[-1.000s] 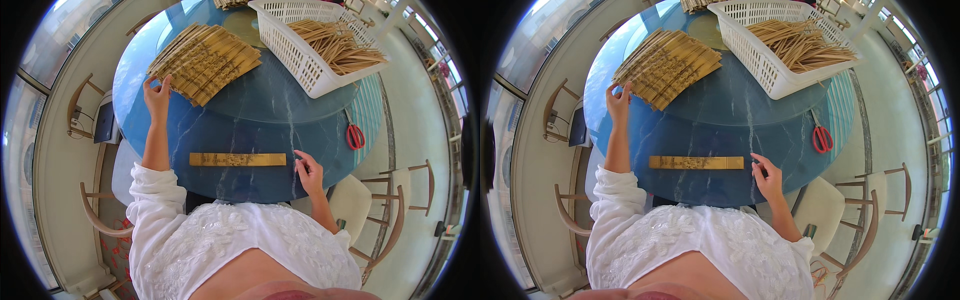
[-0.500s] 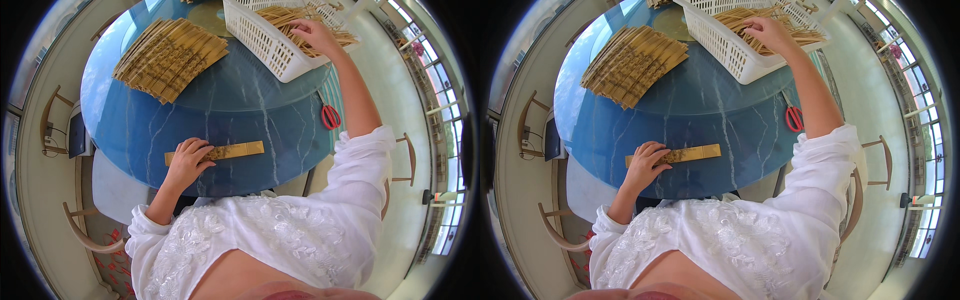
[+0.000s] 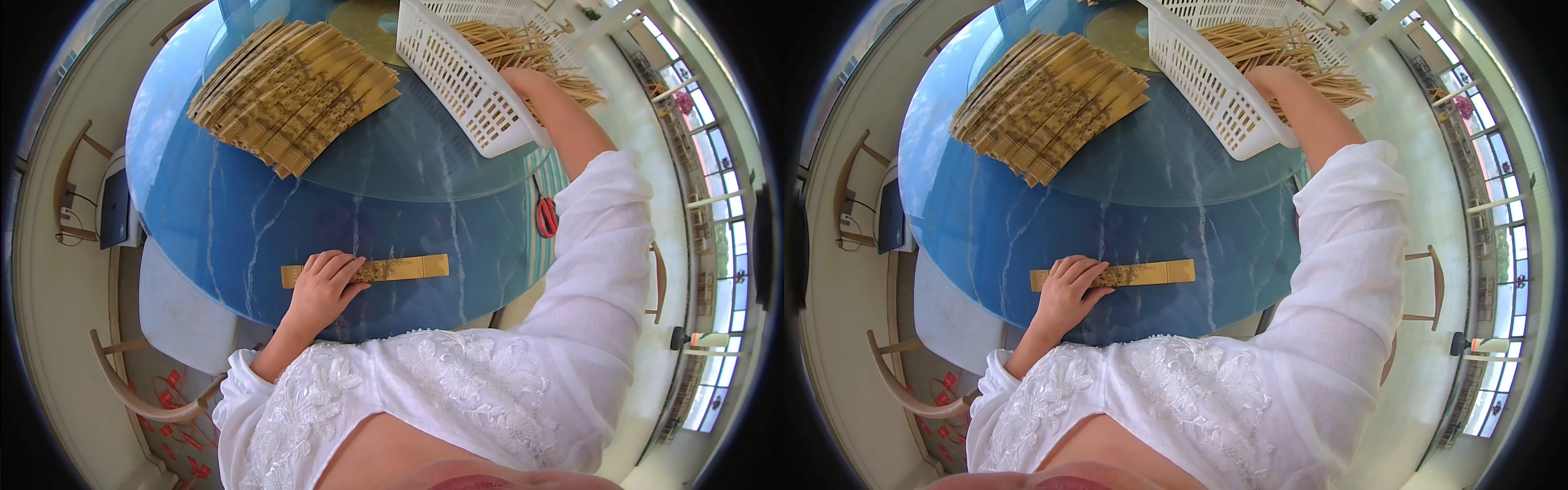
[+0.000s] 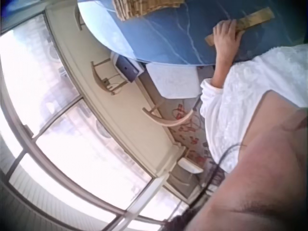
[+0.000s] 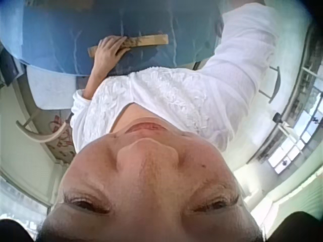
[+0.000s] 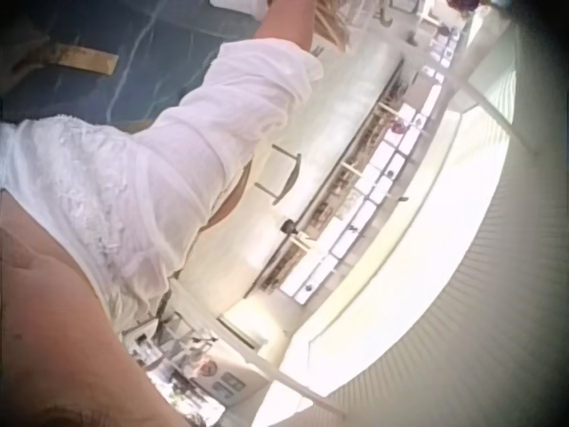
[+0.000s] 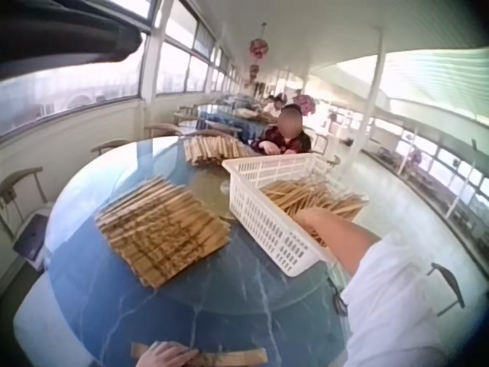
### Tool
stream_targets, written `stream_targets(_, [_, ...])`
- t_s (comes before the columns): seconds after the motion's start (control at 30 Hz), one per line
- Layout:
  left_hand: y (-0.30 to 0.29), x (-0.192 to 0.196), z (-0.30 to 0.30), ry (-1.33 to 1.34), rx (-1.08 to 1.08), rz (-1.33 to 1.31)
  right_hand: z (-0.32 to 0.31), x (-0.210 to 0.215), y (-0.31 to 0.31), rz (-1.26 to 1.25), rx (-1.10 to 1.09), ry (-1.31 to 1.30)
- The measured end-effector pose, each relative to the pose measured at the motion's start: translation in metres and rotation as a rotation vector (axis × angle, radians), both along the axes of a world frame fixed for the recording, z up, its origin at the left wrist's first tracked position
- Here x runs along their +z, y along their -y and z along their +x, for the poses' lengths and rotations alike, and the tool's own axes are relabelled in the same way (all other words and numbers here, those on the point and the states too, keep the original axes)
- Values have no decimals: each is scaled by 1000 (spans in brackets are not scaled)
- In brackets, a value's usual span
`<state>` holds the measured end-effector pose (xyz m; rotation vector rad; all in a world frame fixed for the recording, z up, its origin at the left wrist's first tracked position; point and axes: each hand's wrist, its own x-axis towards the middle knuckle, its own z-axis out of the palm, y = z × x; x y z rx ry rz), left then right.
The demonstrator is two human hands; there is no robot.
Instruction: The person assembles a bamboo fan by inserting thin bamboo sticks into slots on a patterned bamboo frame. They repeatedly pick sticks from a white basket, align them with the frame, and press them into place. The person works at a round blue table with a stack of completed frames and a pair of scissors nearby.
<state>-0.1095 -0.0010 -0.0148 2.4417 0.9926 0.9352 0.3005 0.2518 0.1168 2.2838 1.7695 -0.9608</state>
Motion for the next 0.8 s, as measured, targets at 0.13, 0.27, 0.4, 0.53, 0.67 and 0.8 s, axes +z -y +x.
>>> stream_targets(0.13, [-2, -1, -2, 13, -12, -41, 6, -10, -4, -56, -120, -48])
stream_targets(0.27, [-4, -2, -5, 20, -22, -56, 8, -17, -9, -39, -140, -53])
stream_targets(0.4, [-8, -1, -8, 37, -30, -52, 8, -17, -14, -6, -138, -41])
stream_targets(0.53, [-10, 0, -12, 47, -33, -41, 6, -11, -16, 68, -109, -3])
stream_targets(0.67, [-10, 1, -17, 48, -10, -26, -14, 11, -5, 291, 189, 304])
stream_targets(0.8, [-10, 4, -19, 65, -29, -8, 13, 30, -2, 930, 753, 491])
